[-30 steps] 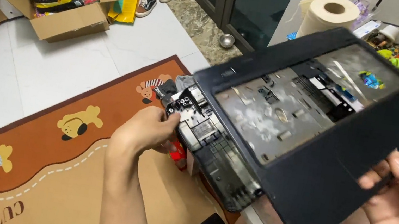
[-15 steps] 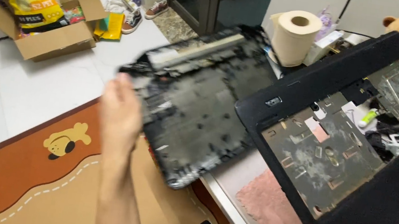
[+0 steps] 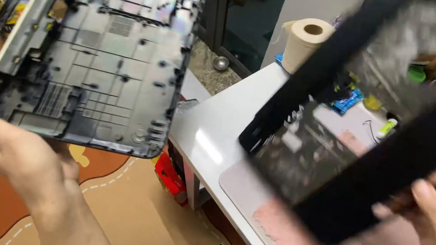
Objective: The person is seen removing a CPU from a laptop motherboard, along with other components like RAM, using a screwdriver and then cleaning the laptop shell with a brush.
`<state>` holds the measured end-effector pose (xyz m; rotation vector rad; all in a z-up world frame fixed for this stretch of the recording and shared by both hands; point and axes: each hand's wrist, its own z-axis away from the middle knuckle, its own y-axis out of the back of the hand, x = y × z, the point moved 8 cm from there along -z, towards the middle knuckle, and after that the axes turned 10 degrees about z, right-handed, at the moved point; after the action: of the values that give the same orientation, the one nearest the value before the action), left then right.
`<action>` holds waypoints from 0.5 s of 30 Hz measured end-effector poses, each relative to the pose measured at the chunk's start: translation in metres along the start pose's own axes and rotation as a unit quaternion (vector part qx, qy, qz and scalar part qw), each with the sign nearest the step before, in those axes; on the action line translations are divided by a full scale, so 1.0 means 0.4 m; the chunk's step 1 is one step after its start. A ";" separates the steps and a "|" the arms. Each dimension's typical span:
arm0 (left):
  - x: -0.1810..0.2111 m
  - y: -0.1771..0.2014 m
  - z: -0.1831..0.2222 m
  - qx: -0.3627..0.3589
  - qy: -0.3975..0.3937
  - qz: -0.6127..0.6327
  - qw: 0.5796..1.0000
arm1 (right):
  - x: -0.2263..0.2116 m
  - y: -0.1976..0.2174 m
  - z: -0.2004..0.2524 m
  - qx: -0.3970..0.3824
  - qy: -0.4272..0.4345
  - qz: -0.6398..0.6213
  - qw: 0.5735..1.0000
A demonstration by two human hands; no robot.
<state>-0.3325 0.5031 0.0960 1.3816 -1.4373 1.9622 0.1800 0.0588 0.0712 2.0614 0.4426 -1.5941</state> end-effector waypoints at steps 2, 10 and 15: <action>-0.012 -0.003 -0.020 -0.029 -0.011 0.126 0.991 | -0.085 -0.038 -0.044 0.023 0.016 0.066 0.997; 0.063 0.037 0.025 0.079 0.004 0.022 0.997 | -0.326 -0.386 0.018 -0.131 0.519 0.428 0.728; 0.030 0.043 -0.003 0.053 -0.009 0.052 0.997 | -0.078 -0.453 0.097 -0.192 0.546 0.491 0.651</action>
<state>-0.3514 0.4938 0.0971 1.3989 -1.4604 2.1245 0.0437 0.1880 0.0606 2.0371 -0.0454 0.4457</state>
